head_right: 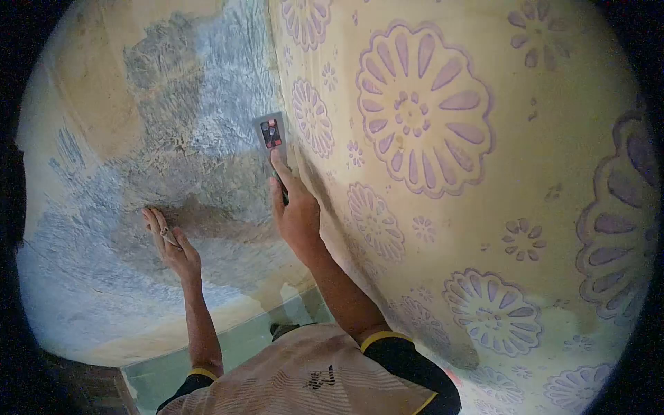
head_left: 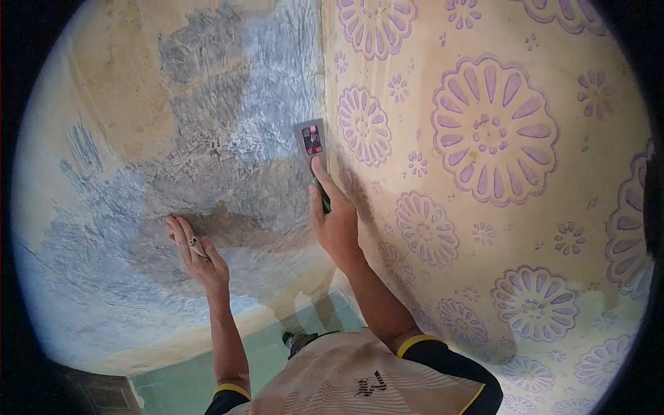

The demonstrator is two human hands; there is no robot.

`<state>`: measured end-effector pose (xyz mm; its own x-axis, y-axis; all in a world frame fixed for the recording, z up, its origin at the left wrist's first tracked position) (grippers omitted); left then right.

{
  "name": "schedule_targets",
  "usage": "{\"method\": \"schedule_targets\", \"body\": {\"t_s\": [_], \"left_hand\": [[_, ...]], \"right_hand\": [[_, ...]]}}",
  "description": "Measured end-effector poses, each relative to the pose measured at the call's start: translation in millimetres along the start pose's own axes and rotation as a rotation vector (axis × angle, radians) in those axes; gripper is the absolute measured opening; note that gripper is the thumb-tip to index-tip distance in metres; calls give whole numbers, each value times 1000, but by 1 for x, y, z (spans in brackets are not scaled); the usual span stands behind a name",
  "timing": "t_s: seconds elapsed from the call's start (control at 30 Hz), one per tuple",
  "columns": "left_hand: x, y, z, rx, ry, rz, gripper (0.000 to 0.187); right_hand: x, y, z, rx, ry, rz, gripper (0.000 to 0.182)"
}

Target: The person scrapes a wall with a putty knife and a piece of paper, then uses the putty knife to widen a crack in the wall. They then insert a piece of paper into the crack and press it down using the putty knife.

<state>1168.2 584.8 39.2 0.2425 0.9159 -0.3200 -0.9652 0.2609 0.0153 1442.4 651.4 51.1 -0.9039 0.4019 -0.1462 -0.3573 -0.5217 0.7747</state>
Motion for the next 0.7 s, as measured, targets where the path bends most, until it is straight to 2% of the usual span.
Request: {"method": "schedule_targets", "body": {"t_s": [0.1,0.17,0.27,0.33,0.43,0.5,0.57,0.7], "left_hand": [[0,9,-7,3,-5,-22,57],[3,18,-16,123,-125,-213,60],[18,51,-40,232,-98,-179,62],[16,52,-46,241,-47,-161,62],[23,58,-42,287,-38,-116,63],[24,59,-47,300,-54,-88,63],[27,58,-49,308,-54,-75,64],[32,59,-52,289,-75,-49,65]], "right_hand": [[1,-25,-29,-20,12,-95,45],[3,-27,-39,-25,31,-183,45],[2,-4,-7,48,68,-136,46],[1,16,27,45,6,2,46],[2,17,30,-11,-3,-26,48],[2,4,4,-63,-1,-23,49],[4,-9,-11,9,110,-105,49],[3,37,45,-54,27,46,49]]}}
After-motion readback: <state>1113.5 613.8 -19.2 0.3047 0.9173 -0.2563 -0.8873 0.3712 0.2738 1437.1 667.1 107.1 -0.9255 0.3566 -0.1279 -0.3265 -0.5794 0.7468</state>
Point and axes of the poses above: each hand's wrist, its own z-axis towards the middle knuckle, its own x-axis out of the palm, y = z × x, the point moved 4 cm from there along z, towards the middle knuckle, and after that the axes turned 15 degrees about x, right-handed, at the moved point
